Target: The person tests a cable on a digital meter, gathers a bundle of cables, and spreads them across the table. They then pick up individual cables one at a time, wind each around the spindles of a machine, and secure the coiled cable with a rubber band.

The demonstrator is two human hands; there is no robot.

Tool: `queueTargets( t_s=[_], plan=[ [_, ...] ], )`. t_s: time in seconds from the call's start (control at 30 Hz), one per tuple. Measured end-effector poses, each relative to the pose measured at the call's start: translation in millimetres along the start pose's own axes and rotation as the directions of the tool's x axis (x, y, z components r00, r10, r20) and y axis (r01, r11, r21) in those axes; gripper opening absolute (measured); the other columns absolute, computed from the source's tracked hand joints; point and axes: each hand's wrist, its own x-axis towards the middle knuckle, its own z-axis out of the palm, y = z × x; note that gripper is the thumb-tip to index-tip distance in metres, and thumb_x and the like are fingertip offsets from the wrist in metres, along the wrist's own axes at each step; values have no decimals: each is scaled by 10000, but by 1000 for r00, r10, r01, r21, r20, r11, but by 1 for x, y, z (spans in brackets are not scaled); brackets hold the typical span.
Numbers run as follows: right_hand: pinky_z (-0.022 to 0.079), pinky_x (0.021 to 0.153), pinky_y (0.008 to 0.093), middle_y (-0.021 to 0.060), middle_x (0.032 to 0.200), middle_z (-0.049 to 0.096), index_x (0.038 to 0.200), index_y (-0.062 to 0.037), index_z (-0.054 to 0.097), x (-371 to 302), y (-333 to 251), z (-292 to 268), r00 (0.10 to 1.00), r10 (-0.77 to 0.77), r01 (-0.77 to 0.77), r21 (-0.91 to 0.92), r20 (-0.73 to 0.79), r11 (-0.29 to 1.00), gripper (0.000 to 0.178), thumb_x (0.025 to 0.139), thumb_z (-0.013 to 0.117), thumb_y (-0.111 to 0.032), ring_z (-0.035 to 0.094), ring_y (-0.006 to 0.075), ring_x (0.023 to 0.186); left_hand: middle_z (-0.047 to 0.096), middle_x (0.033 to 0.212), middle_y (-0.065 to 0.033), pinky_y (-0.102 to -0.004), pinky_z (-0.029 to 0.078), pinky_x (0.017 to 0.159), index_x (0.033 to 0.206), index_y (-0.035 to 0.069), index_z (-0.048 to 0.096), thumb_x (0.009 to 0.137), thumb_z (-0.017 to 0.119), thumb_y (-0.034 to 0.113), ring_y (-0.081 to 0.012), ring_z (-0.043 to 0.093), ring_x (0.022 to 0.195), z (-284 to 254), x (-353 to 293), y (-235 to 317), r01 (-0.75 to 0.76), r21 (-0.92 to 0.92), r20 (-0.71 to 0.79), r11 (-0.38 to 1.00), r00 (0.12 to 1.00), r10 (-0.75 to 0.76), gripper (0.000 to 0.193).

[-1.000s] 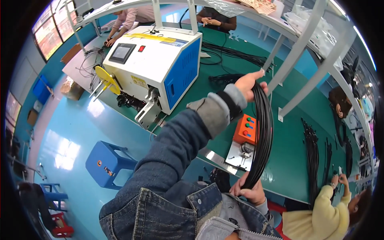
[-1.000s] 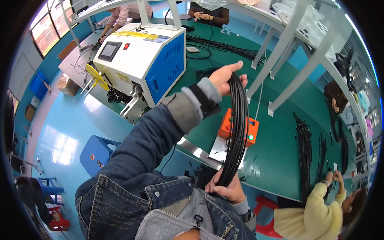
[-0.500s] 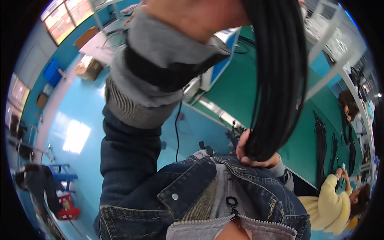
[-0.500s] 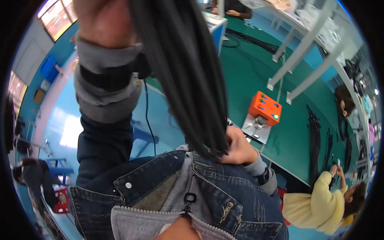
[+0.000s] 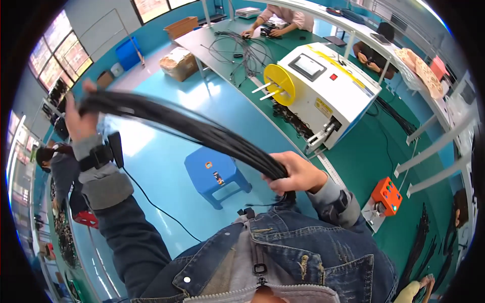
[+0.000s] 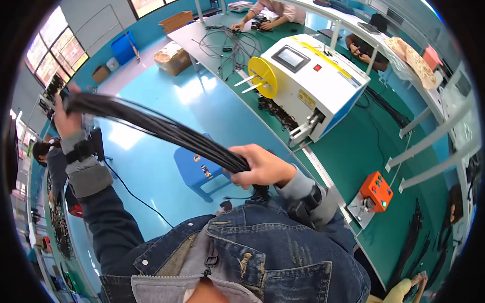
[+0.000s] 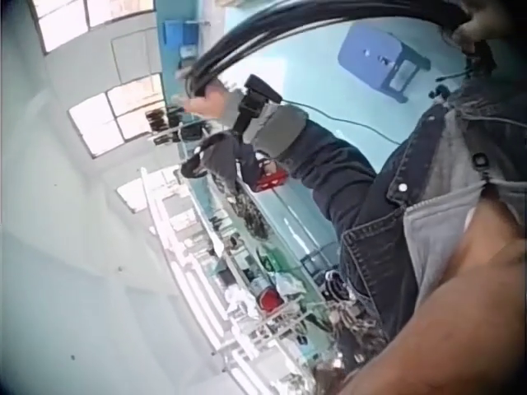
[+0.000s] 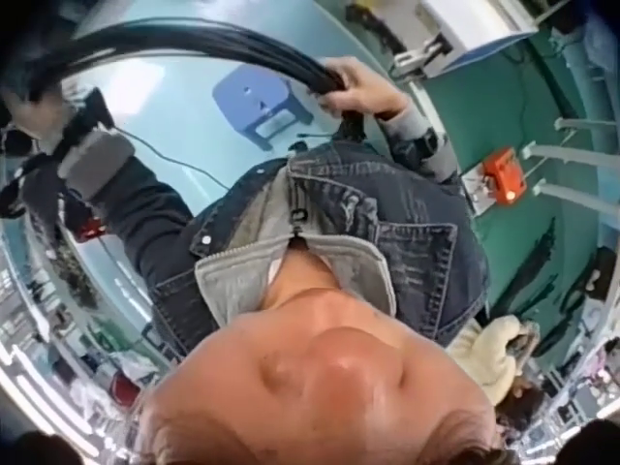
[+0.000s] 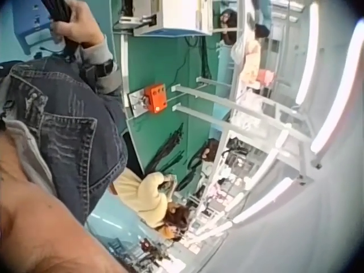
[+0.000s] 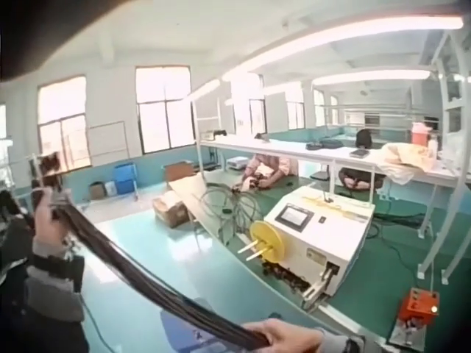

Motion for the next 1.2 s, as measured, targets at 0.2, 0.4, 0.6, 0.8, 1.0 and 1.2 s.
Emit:
queueTargets(
  t_s=[0.2,0.4,0.6,0.8,1.0,1.2],
  plan=[
    [426,489,207,28,647,548,935,30,525,80,17,-2,886,145,-106,-111,441,988,261,716,609,-85,530,79,519,559,1032,-150,-376,407,926,1088,-67,506,922,418,227,-262,541,955,-312,-90,-43,202,-496,-486,844,741,-463,349],
    [422,477,206,30,641,548,948,36,519,144,51,-28,762,287,-391,60,580,918,270,714,600,-70,533,84,516,475,1247,-174,-413,322,1015,1260,-77,372,889,505,206,-267,473,1133,-258,-162,9,48,-437,-284,898,940,-189,485],
    [416,475,197,16,623,532,996,50,527,214,51,15,763,464,-430,-183,450,884,297,724,591,-49,519,82,502,496,1201,-206,-477,343,990,1185,-63,439,896,487,202,-305,469,1133,-289,-209,28,424,686,-513,591,858,-20,395],
    [412,457,192,18,632,533,990,35,530,289,66,42,666,497,-402,-294,556,867,258,776,602,-90,509,69,492,468,1226,-229,-511,332,989,1140,-76,463,922,417,188,-343,455,1136,-331,-192,7,-191,-177,-852,965,521,-53,345],
    [412,467,225,26,629,532,930,25,530,346,77,105,656,588,-496,-317,474,809,253,733,621,-105,513,88,509,556,1051,-179,-546,340,967,1019,-49,481,935,362,158,-330,518,1025,-537,-204,-16,-81,-545,-833,835,168,-528,253],
    [418,524,331,97,616,519,872,19,560,379,115,93,748,560,-210,-673,356,709,307,625,659,-133,503,174,533,574,899,-139,-507,356,954,929,-37,508,928,367,115,-301,531,941,-632,-106,-11,132,-691,-543,710,553,-632,207]
  ],
)
